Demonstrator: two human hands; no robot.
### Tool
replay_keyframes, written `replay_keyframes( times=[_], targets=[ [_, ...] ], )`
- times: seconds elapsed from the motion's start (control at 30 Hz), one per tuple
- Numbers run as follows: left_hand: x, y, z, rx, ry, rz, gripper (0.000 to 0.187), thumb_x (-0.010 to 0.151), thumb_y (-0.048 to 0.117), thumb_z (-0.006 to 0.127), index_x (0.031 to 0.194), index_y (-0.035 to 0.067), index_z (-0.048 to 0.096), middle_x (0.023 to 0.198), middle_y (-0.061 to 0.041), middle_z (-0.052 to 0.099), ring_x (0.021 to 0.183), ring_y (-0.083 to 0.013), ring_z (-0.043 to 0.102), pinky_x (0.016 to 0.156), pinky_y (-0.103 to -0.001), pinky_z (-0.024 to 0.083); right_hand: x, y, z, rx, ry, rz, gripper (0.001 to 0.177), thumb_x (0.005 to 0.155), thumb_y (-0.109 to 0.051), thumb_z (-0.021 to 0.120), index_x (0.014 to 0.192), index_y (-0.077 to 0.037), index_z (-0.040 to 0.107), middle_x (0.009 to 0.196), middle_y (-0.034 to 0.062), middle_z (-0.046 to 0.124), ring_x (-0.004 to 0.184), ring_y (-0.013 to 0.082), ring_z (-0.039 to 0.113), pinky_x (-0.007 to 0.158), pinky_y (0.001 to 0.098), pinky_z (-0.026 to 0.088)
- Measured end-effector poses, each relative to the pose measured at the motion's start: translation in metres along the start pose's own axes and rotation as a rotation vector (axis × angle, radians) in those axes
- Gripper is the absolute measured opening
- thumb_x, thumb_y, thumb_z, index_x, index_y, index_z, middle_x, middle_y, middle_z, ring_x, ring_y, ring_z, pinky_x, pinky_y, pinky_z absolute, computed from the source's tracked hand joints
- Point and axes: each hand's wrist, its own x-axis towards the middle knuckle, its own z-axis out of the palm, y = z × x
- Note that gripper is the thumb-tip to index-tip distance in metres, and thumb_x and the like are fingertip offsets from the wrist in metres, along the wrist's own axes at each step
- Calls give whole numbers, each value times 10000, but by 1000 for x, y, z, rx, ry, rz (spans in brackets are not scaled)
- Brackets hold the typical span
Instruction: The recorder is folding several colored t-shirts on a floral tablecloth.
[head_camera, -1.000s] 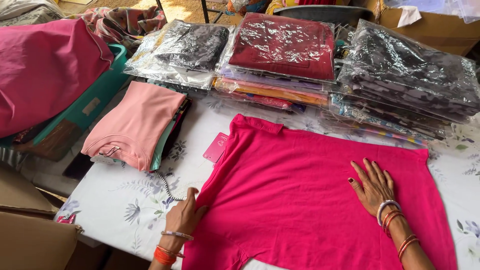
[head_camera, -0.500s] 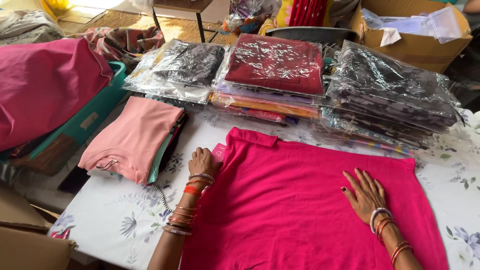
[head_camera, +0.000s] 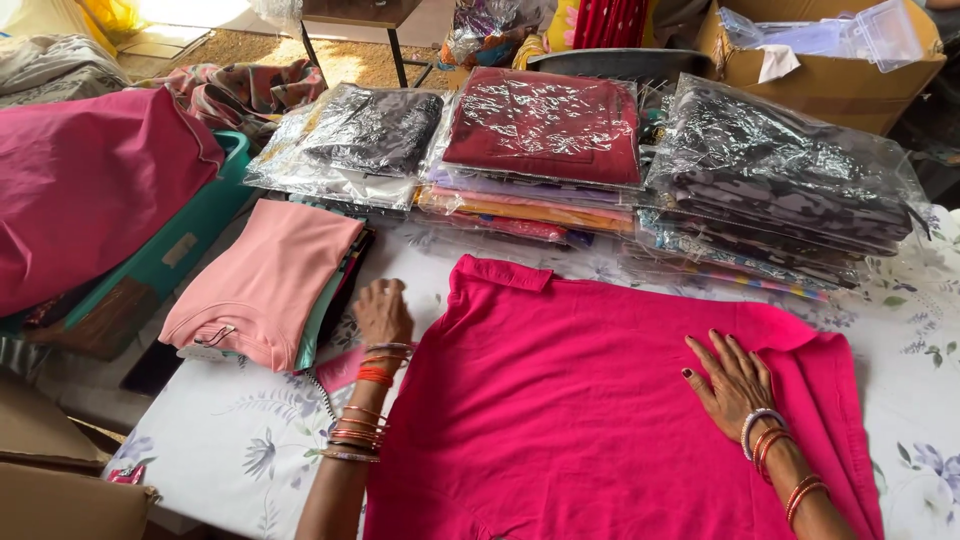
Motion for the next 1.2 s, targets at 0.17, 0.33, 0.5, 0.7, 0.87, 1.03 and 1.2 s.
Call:
replay_keyframes(
  times=[0.17,0.33,0.5,0.7,0.87,1.03,1.2],
  targets=[
    [22,35,67,-329,-108,-30,275,976,287,672,1195,121,668,1242,-119,616,1169,-332,549,978,-486,454,-3,-5,-5,-3,-17,15,658,967,-649,293,1568,-384,277,1655,64,239,1525,276,188,1201,511,145],
    [54,73,25,-324,-360,-65,479,853,395,760,1231,122,654,1352,-127,527,1280,-345,437,1033,-538,356,-1,-1,-2,-26,8,11,655,966,-634,313,1570,-383,277,1657,66,236,1525,274,196,1204,511,149],
    [80,43,107,-515,-549,-1,368,810,334,816,1123,162,726,1223,-112,646,1163,-310,598,999,-467,477,0,0,-2,-8,-2,-1,650,965,-632,321,1565,-389,271,1658,54,222,1518,272,188,1200,510,140],
    [85,17,106,-869,-396,-54,244,892,152,722,1088,76,598,937,-226,753,838,-378,744,710,-456,600,0,-2,-7,4,-12,4,654,959,-639,320,1563,-393,273,1657,49,222,1519,273,190,1192,507,152],
    [53,52,59,-351,-215,146,247,961,64,572,1200,77,509,1019,-260,673,789,-431,715,628,-479,582,0,-2,-4,-9,-19,3,654,957,-641,323,1562,-398,274,1657,48,221,1519,270,187,1191,509,150],
    [59,53,76,-76,-239,263,306,985,63,479,1288,78,439,1030,-234,637,727,-407,733,569,-482,605,-3,3,0,-1,-14,-4,649,968,-636,324,1564,-384,279,1659,62,221,1514,280,189,1193,524,142],
    [64,43,76,47,-220,479,202,1029,133,493,1230,120,508,1067,-144,651,889,-323,717,678,-438,590,1,-1,-3,3,2,-2,655,956,-647,323,1557,-388,306,1650,68,258,1521,284,210,1195,525,163]
  ],
)
